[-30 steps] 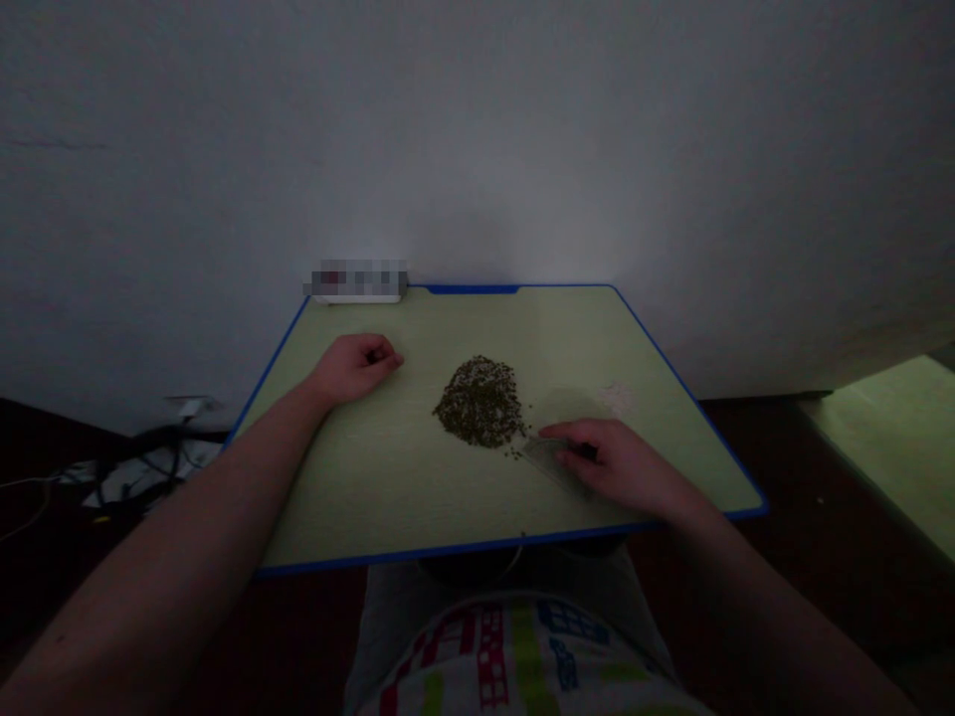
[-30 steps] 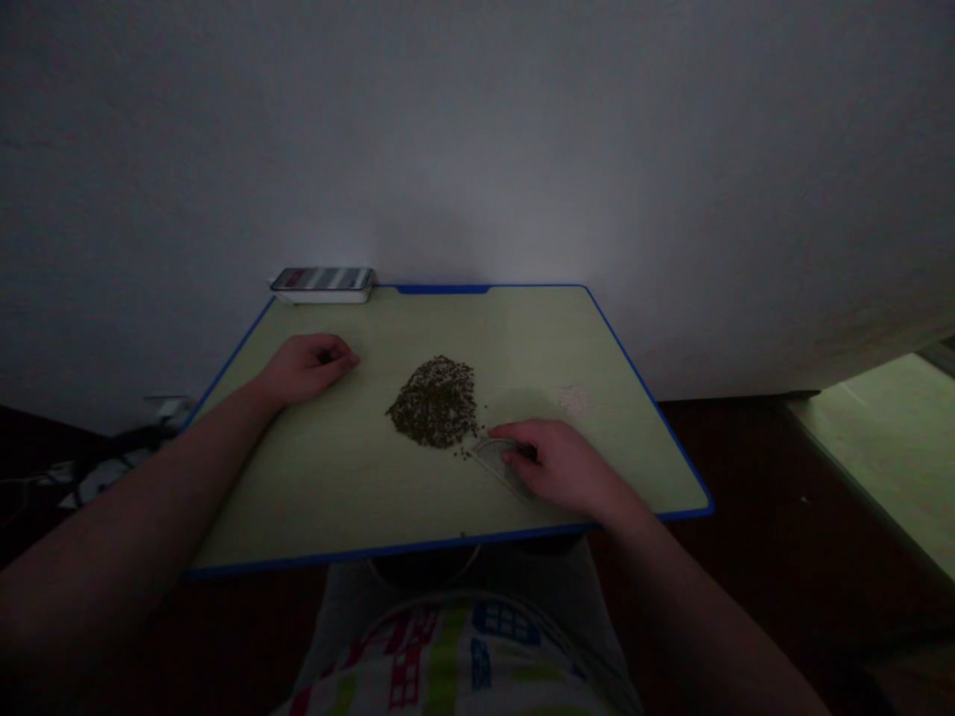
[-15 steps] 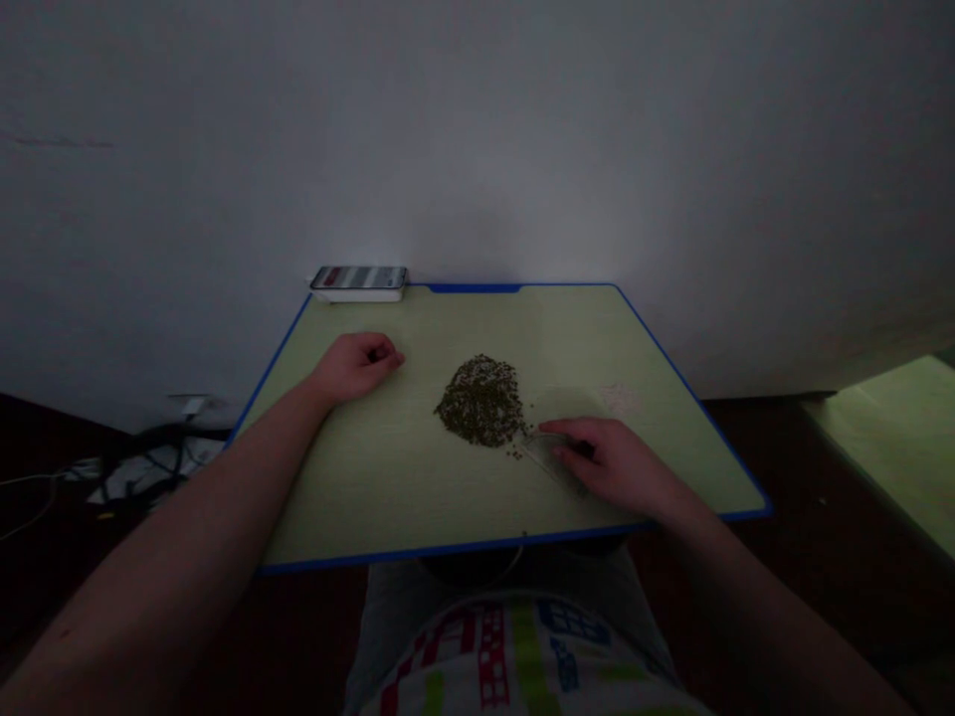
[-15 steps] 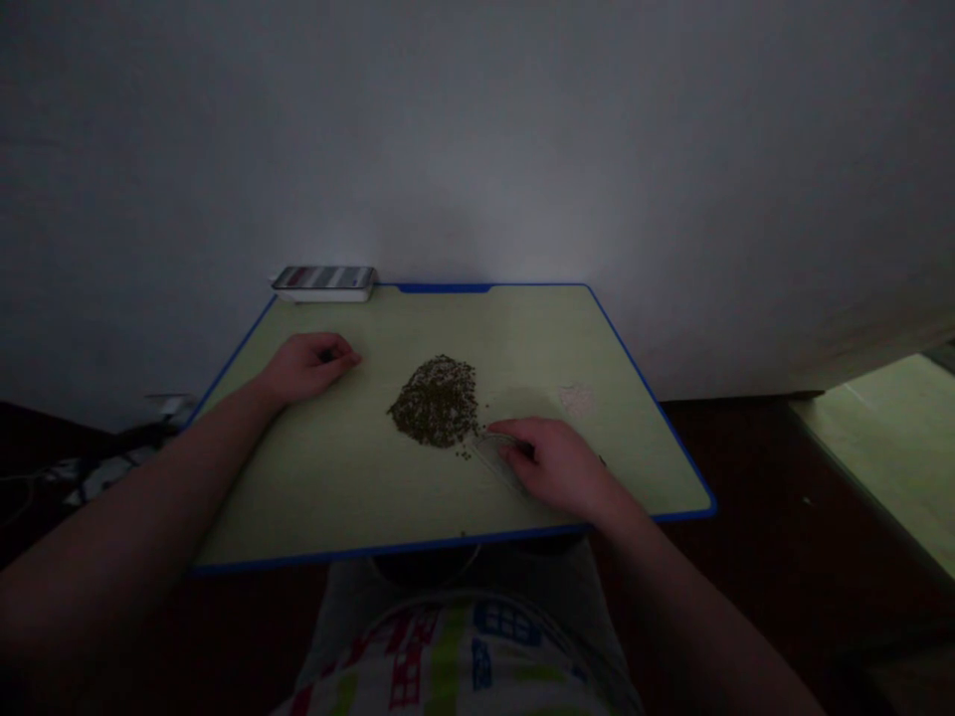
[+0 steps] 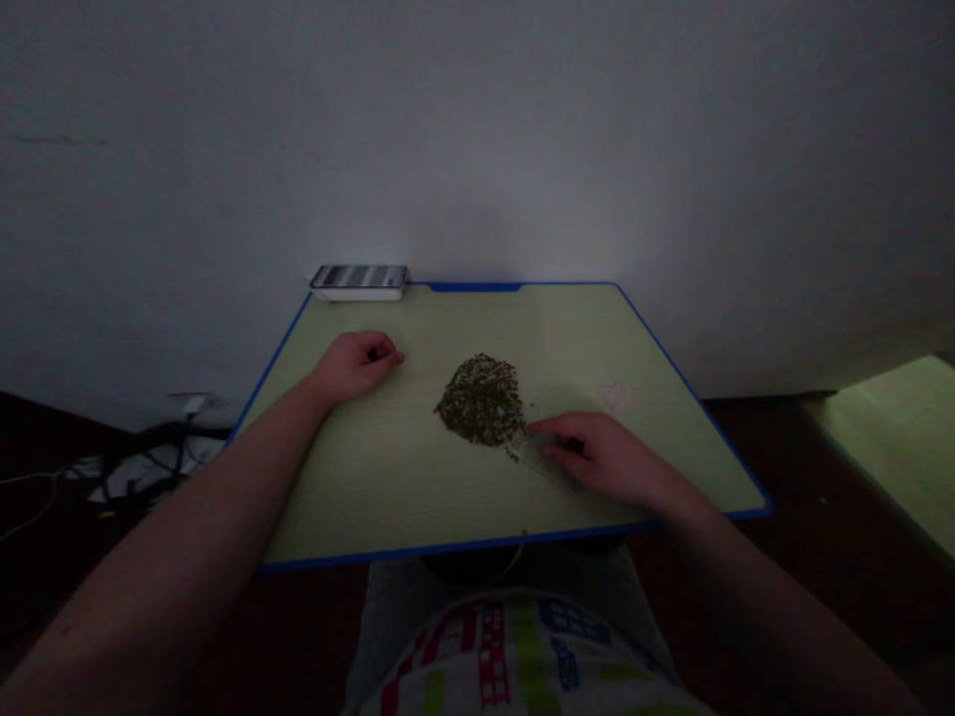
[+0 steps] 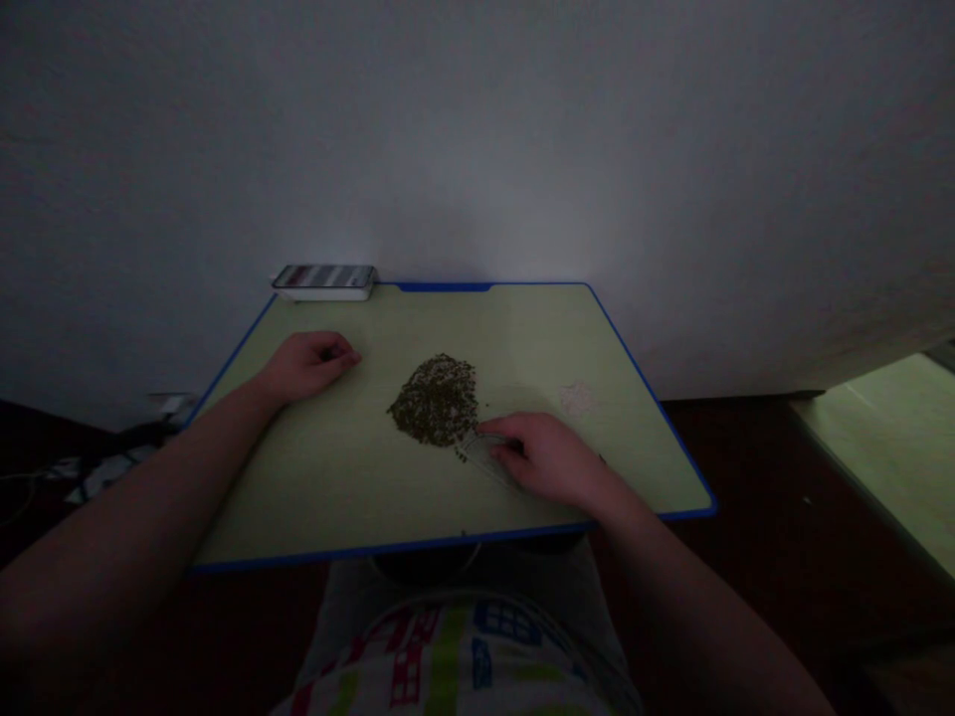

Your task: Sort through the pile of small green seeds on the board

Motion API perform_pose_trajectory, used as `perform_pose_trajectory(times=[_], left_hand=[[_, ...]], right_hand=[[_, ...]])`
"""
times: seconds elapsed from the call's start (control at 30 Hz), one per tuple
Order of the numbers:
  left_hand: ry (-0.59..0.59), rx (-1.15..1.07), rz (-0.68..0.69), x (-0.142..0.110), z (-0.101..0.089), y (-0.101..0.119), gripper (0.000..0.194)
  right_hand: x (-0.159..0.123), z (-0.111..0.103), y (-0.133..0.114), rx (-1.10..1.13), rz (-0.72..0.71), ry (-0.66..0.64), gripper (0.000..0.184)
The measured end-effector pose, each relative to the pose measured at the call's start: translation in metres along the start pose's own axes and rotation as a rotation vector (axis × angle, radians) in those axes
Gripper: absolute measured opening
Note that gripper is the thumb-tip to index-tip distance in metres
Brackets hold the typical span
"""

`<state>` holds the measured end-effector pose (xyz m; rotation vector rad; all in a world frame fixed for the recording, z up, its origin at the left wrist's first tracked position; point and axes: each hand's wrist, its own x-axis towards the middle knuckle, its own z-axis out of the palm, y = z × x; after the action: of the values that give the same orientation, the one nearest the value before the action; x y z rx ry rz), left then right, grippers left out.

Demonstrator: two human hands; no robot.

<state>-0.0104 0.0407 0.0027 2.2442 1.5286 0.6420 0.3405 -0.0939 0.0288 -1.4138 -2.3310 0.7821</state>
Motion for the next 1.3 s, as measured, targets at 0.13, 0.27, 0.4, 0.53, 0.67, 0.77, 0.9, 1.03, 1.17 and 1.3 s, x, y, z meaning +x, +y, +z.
perform_pose_trajectory(times=[0.13,0.27,0.4,0.53,0.67,0.77,0.9,1.03,1.17,1.3], left_hand=[[0.0,0.007,0.008,0.0,0.0,0.0,0.034],[0.0,-0.019,0.015,0.001,0.001,-0.002,0.034],[0.002,-0.01,-0.004,0.0,0.001,0.0,0.034],[0.011,-0.038,-0.009,0.0,0.001,0.003,0.034],[0.011,-0.042,0.002,-0.001,0.0,0.005,0.033],[0.014,-0.034,-0.009,-0.001,-0.001,0.006,0.033],[0.012,-0.012,-0.008,0.0,0.0,0.004,0.033],[0.015,-0.018,0.001,0.0,0.0,0.004,0.033],[0.009,-0.007,0.009,0.001,-0.001,0.004,0.032],[0.017,0.012,0.029,0.001,0.0,0.003,0.032]], right_hand=[[0.007,-0.001,-0.003,-0.032,-0.048,-0.046,0.037],[0.01,-0.001,-0.007,-0.046,-0.079,-0.089,0.039],[0.007,0.0,-0.011,-0.019,-0.116,-0.126,0.037],[0.001,0.001,-0.015,-0.034,-0.115,-0.162,0.036],[-0.006,0.004,-0.022,-0.059,-0.12,-0.19,0.036],[-0.013,0.01,-0.03,-0.049,-0.108,-0.173,0.037],[-0.023,0.024,-0.039,-0.022,-0.077,-0.124,0.038],[-0.029,0.034,-0.048,0.013,-0.051,-0.091,0.038],[-0.026,0.03,-0.047,0.106,-0.064,-0.07,0.037],[-0.013,0.019,-0.036,0.092,0.0,-0.006,0.04]])
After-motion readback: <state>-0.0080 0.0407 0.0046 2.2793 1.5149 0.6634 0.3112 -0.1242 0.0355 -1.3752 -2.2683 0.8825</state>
